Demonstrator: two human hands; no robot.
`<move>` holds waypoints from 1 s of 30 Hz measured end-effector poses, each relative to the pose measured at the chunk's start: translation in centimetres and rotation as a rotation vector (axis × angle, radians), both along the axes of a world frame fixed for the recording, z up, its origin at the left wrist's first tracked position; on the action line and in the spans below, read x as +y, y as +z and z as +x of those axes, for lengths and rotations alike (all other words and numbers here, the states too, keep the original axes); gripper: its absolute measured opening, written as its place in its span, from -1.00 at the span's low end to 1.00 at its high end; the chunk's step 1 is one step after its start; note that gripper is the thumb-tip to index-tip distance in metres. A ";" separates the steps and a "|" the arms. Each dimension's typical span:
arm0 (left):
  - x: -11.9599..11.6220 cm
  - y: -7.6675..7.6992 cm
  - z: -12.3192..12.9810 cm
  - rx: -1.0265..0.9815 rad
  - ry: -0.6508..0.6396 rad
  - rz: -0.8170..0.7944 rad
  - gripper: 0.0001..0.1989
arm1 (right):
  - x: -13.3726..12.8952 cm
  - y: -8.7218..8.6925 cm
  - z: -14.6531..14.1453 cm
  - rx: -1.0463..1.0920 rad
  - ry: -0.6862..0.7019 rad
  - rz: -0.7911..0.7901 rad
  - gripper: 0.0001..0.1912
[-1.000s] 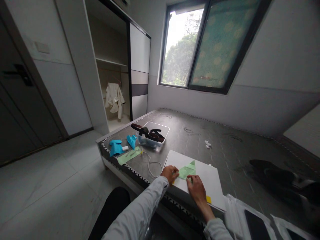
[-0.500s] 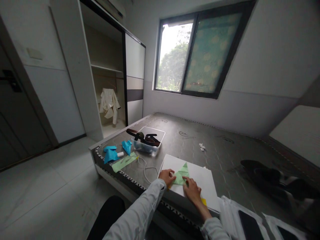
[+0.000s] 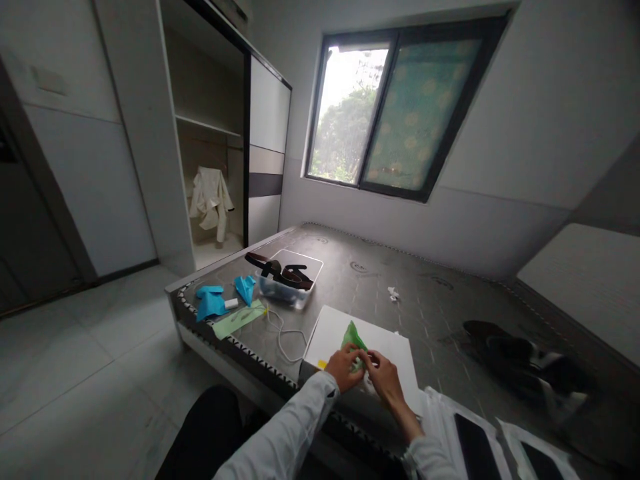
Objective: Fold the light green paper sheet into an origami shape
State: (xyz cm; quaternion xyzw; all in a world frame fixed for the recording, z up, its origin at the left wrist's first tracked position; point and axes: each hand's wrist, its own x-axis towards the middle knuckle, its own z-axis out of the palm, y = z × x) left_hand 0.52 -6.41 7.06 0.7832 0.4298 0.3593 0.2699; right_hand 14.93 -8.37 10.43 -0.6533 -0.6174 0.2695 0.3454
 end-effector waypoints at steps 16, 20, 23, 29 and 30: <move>0.7 0.9 -1.0 -0.066 0.366 0.019 -0.19 | -1.9 1.7 0.6 -0.037 -0.050 0.083 -0.46; 1.4 2.4 -1.8 -0.038 0.314 -0.017 -0.21 | -2.2 2.2 0.7 -0.028 -0.015 0.122 -0.49; 1.8 3.6 -2.1 -0.049 0.228 -0.138 -0.59 | -2.5 2.6 0.6 -0.046 -0.061 0.144 -0.49; 0.4 4.9 -0.1 -0.147 0.194 -0.254 -0.61 | -3.4 3.5 -0.5 -0.049 -0.077 0.176 -0.47; 0.0 5.1 0.4 -0.166 0.171 -0.253 -0.59 | -3.5 3.6 -0.8 -0.043 -0.053 0.180 -0.46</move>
